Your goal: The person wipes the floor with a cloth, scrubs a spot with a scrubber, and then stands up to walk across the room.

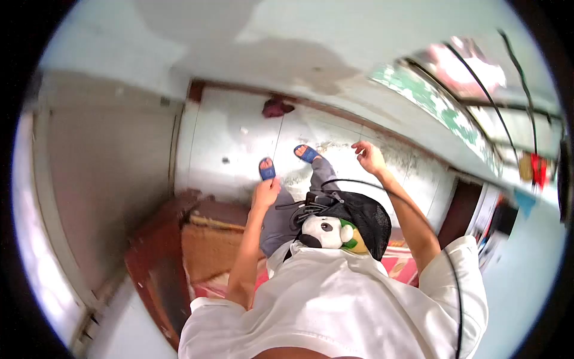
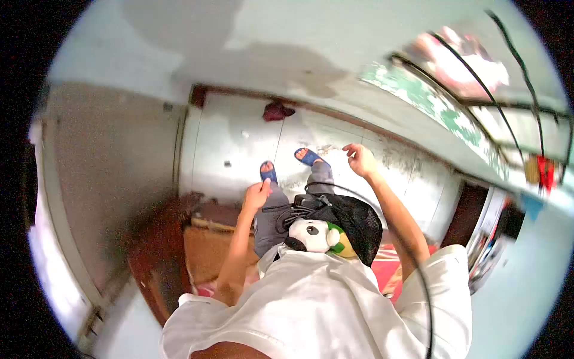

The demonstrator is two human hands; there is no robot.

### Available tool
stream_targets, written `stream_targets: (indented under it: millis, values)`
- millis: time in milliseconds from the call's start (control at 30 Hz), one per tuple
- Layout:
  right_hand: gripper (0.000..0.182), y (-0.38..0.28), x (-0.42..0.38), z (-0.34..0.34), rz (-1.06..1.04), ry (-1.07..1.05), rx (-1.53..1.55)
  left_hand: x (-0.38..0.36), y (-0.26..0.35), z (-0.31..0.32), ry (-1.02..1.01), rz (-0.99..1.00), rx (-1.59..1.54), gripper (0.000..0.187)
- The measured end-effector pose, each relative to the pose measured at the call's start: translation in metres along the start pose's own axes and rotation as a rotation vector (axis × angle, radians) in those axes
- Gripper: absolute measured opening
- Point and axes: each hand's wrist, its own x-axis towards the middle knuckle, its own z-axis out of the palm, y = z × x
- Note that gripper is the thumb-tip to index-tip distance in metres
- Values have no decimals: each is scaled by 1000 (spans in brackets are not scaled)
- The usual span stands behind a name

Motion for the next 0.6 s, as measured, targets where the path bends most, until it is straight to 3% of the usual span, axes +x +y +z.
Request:
stream_targets:
  millis: [67, 100, 167, 267, 433, 500, 600]
  values:
    - [35, 18, -55, -10, 113, 87, 92, -2, 15, -13, -65, 50, 69, 56]
    - [34, 31, -88, -11, 124, 161, 137, 10, -7, -14, -70, 168, 104, 57]
    - [31, 64, -136, -6, 139, 309, 219, 30, -3, -26, -140, 153, 249, 58]
    - [27, 132, -215, 11, 306, 437, 299, 18, 72, -28, -102, 274, 480, 58]
    - [27, 248, -342, 91, 561, 633, 444, 19, 168, 44, -147, 438, 591, 55]
    - [25, 302, -382, 139, 756, 676, 672, 18, 215, 100, -211, 496, 700, 54]
    - [25, 305, -442, 154, 984, 792, 844, 33, 239, 179, -361, 612, 738, 43]
